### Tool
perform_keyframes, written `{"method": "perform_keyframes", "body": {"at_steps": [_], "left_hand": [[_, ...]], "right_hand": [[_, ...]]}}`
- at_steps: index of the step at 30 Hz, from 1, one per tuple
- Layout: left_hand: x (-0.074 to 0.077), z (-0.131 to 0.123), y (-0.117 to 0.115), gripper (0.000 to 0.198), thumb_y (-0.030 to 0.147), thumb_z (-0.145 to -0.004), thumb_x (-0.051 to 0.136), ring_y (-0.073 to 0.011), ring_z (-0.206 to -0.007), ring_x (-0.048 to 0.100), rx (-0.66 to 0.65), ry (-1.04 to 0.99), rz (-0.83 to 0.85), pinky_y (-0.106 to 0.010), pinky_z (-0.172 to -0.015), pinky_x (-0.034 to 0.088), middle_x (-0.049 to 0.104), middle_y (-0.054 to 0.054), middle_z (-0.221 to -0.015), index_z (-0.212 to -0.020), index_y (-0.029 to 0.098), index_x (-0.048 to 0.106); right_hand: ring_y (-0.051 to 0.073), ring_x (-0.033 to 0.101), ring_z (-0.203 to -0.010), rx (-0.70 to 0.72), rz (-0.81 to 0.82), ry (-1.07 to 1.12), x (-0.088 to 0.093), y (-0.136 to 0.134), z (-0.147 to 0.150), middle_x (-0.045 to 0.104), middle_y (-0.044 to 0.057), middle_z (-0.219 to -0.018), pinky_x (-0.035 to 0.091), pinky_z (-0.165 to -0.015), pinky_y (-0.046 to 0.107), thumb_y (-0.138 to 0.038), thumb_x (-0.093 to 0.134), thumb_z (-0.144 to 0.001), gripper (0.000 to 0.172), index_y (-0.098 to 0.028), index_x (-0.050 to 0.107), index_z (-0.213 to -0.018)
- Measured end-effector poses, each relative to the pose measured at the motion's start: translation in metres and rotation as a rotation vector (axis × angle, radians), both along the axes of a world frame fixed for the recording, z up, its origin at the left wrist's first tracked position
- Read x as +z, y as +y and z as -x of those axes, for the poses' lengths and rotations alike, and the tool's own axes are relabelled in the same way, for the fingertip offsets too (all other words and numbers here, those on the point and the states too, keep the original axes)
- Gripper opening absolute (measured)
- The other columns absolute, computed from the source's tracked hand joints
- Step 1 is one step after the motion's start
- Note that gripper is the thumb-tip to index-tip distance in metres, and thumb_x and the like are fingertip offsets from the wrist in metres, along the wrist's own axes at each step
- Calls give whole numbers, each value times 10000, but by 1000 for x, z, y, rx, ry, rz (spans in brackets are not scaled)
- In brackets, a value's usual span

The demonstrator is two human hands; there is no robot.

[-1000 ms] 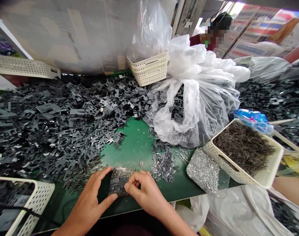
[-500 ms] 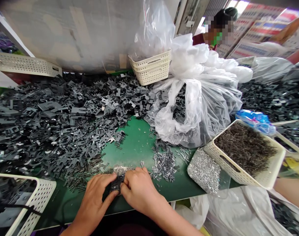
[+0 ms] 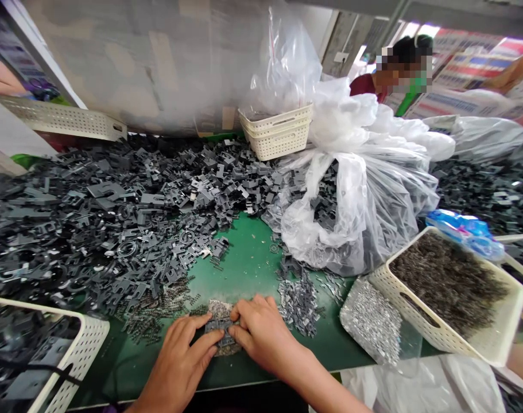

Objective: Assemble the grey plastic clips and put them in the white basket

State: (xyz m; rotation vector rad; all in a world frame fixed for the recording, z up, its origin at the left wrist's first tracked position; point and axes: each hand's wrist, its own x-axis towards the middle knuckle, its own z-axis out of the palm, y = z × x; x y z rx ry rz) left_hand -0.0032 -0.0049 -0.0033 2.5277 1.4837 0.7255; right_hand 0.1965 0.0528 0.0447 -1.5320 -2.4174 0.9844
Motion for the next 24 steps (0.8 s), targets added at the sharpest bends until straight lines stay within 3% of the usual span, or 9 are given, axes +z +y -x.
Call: {"method": "perform_keyframes", "body": {"at_steps": [3, 6, 9, 12, 15, 17, 20, 24], "left_hand": [[-7, -1, -3, 361, 206, -882, 489, -221, -1038, 608, 45, -18, -125, -409, -903, 497, 635, -93, -1159, -1239, 234, 534], [-12, 0, -3, 453, 319, -873, 531, -235, -1100, 588, 121, -40, -119, -394, -922, 491, 623, -124, -1205, -1298, 175, 467], [-21, 0, -2, 458, 360, -864, 528, -240, -1040, 617, 139, -122, -86, -390, -884, 503, 655, -117, -1131, -1286, 192, 466], [-34, -5, -3, 395, 376, -896, 457, -242, -953, 643, 194, -260, -122, -399, -838, 512, 671, -107, -1036, -1258, 222, 485], [-41, -11, -5, 379, 407, -923, 396, -246, -943, 638, 269, -383, -96, -406, -813, 521, 655, -111, -1029, -1246, 234, 492], [-39, -11, -8, 363, 410, -929, 390, -244, -967, 626, 315, -450, -41, -401, -810, 528, 636, -114, -1049, -1234, 240, 491], [-30, 0, -12, 273, 335, -926, 425, -233, -1008, 596, 446, -539, -37, -396, -828, 530, 589, -106, -1087, -1178, 259, 499], [-9, 28, -4, 324, 266, -865, 545, -241, -1082, 532, 737, -660, -144, -396, -840, 520, 492, -112, -1215, -1184, 258, 486]], "right_hand": [[191, 526, -786, -24, -10, 70, 9, 13, 5, 633, -6, -746, 312, -732, 309, -212, 582, -879, 60, -216, 579, -819], [182, 520, -770, 20, -102, 154, 22, 35, 30, 635, -3, -753, 317, -728, 314, -245, 545, -902, 110, -218, 582, -802], [165, 522, -772, 180, -185, 190, 27, 56, 78, 647, -17, -762, 309, -737, 309, -204, 563, -887, 89, -218, 595, -805], [169, 527, -811, 367, -321, 147, 20, 75, 140, 648, -1, -827, 303, -731, 308, -219, 582, -886, 47, -221, 621, -860], [192, 509, -896, 523, -530, 90, 10, 92, 199, 635, 36, -965, 298, -746, 330, -213, 501, -940, 185, -251, 603, -1089], [202, 504, -929, 602, -602, 49, 8, 104, 225, 631, 52, -1007, 298, -766, 344, -188, 485, -946, 178, -232, 630, -1041], [212, 514, -931, 594, -597, 51, 15, 116, 227, 647, 51, -973, 306, -783, 353, -282, 471, -968, 199, -203, 653, -960], [177, 566, -896, 425, -383, 209, 39, 117, 176, 677, 32, -972, 346, -798, 313, -273, 453, -981, 216, -203, 649, -1038]]}}
